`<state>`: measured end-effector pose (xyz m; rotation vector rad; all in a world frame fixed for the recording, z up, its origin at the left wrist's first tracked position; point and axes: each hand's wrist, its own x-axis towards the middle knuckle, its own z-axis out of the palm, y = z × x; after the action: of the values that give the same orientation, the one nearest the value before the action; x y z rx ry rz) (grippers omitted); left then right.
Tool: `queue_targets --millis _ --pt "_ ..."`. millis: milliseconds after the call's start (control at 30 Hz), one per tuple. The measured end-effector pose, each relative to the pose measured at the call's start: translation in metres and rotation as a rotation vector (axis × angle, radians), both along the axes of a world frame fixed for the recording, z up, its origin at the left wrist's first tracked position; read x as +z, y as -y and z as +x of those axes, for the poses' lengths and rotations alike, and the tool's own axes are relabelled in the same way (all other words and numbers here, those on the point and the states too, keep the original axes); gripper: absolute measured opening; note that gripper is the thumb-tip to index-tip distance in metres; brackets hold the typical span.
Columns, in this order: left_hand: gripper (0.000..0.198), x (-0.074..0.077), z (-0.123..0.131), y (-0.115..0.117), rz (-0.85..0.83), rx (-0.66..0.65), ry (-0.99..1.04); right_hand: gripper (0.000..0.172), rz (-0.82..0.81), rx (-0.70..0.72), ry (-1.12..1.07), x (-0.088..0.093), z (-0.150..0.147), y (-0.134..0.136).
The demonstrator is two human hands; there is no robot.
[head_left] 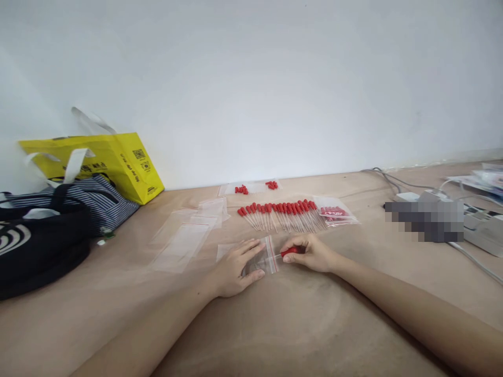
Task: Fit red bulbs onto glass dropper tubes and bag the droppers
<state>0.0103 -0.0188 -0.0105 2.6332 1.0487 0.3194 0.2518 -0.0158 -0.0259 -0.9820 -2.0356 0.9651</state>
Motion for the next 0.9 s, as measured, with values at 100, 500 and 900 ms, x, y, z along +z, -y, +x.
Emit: queue_targets --millis 100,500,900 --pt "0.055 0.000 0.001 -0.001 -0.007 -0.018 -0.011 0.032 -0.060 0.097 0.022 -0.002 0.006 -0.004" --pt "0.046 0.010 0.001 0.004 0.106 -0.052 -0.066 0.026 0.315 0.035 0.434 0.015 0.031 -0.002" --pt "0.046 0.005 -0.003 0.003 0.005 -0.015 -0.046 0.016 0.387 -0.052 0.293 0.004 0.001 0.001"
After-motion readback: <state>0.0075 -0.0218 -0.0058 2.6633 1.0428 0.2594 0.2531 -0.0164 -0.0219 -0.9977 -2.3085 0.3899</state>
